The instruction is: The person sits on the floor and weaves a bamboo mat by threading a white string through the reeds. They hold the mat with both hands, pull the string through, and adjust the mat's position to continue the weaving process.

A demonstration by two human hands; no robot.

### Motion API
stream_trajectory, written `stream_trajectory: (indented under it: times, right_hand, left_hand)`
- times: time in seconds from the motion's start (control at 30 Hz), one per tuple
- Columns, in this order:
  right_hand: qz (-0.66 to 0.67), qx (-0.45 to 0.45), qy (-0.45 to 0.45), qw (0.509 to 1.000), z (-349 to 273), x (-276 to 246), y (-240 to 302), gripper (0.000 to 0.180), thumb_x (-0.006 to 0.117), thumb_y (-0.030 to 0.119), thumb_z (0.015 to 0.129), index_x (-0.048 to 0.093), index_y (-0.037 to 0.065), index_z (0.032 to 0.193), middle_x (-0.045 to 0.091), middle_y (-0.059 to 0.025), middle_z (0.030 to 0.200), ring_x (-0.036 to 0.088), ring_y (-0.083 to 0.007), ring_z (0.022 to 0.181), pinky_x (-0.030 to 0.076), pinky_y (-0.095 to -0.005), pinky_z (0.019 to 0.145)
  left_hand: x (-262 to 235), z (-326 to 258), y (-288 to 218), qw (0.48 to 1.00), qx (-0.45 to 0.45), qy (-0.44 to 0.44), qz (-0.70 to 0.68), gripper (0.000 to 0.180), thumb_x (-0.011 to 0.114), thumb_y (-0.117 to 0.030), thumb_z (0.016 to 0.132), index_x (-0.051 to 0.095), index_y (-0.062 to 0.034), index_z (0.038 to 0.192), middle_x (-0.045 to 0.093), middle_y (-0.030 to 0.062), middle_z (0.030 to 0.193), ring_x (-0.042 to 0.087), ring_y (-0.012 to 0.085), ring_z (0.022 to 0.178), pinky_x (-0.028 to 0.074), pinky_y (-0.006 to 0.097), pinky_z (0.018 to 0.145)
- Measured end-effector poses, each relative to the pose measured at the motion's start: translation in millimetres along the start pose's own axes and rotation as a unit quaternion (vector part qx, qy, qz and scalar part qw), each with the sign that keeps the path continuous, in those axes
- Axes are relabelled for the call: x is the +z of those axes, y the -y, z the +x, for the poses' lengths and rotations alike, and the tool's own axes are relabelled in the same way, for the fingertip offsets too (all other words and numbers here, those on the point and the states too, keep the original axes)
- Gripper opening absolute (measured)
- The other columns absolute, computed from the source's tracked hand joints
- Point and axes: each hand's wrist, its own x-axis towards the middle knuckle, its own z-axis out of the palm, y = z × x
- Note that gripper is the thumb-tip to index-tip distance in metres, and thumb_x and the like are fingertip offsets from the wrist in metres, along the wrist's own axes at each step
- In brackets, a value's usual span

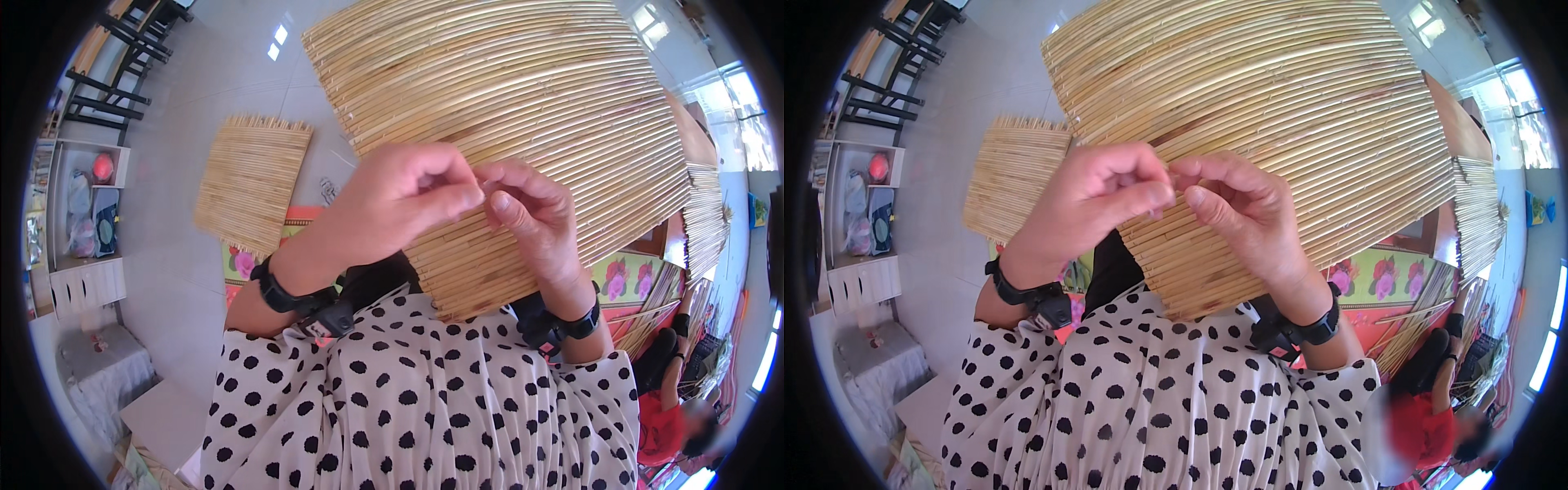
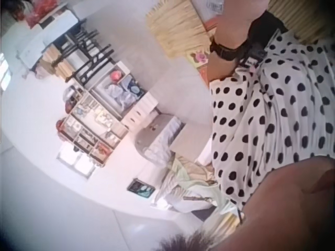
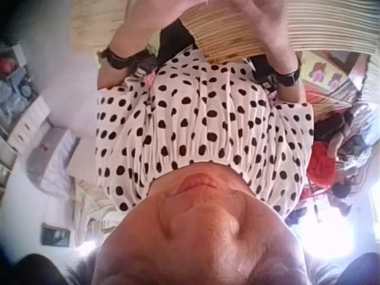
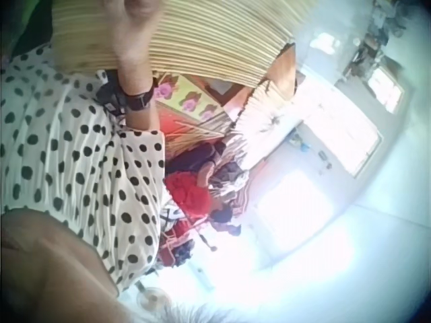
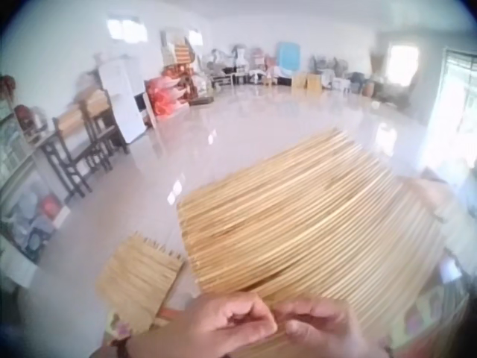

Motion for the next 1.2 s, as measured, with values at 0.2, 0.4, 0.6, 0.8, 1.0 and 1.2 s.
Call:
stream_trajectory:
  times: [0.2,0.4,0.6,0.8,1.0,1.2]
  right_hand:
    - [0.013,-0.102,-0.043,0.994,3,-6,-11,0.018,0.066,-0.001,0.092,0.069,0.0,0.109,0.066,-0.0056,0.104,0.063,-0.0125,0.096,0.053,-0.0254,0.082]
    - [0.024,-0.062,-0.011,0.998,4,-7,-8,0.01,0.062,0.006,0.097,0.066,0.002,0.104,0.066,-0.0055,0.104,0.06,-0.0098,0.086,0.05,-0.0238,0.076]
    - [0.04,-0.03,-0.076,0.996,8,-7,-5,0.014,0.053,0.015,0.102,0.057,0.002,0.1,0.066,-0.0074,0.1,0.058,-0.0093,0.081,0.047,-0.0237,0.076]
    - [-0.182,-0.114,-0.14,0.967,4,0,-2,0.014,0.056,0.011,0.101,0.059,-0.003,0.102,0.066,-0.0052,0.094,0.057,-0.0062,0.087,0.046,-0.0217,0.08]
    - [-0.161,-0.088,-0.17,0.968,4,-3,-6,0.015,0.056,0.012,0.101,0.06,-0.003,0.101,0.066,-0.0044,0.093,0.055,-0.0057,0.084,0.046,-0.0203,0.077]
    - [-0.167,-0.11,-0.171,0.965,4,0,-11,0.015,0.054,0.012,0.101,0.058,-0.003,0.098,0.065,-0.0057,0.091,0.054,-0.0071,0.08,0.044,-0.0208,0.075]
  left_hand:
    - [7,20,2,0.998,-0.05,0.048,-0.005,0.014,0.067,-0.011,0.093,0.066,0.002,0.09,0.066,0.0036,0.08,0.06,0.0076,0.072,0.049,0.021,0.067]
    - [3,19,2,0.996,-0.066,0.049,0.022,0.016,0.068,-0.014,0.093,0.066,0.0021,0.091,0.066,0.0037,0.08,0.061,0.0085,0.073,0.049,0.022,0.067]
    - [-20,0,18,0.866,0.197,-0.017,0.459,0.047,0.08,-0.031,0.077,0.064,-0.0093,0.115,0.059,0.0073,0.125,0.056,0.0267,0.115,0.046,0.043,0.094]
    - [-46,-18,44,0.811,0.172,0.128,0.544,0.078,0.081,-0.044,0.061,0.059,-0.0212,0.132,0.04,0.0019,0.152,0.027,0.028,0.146,0.018,0.059,0.116]
    - [-44,-15,55,0.809,0.206,0.094,0.542,0.075,0.08,-0.047,0.06,0.063,-0.0214,0.128,0.044,0.0022,0.15,0.032,0.0286,0.144,0.015,0.055,0.117]
    - [-45,-14,66,0.798,0.261,0.053,0.54,0.066,0.075,-0.054,0.063,0.068,-0.0209,0.12,0.052,0.0036,0.143,0.041,0.0298,0.137,0.014,0.053,0.116]
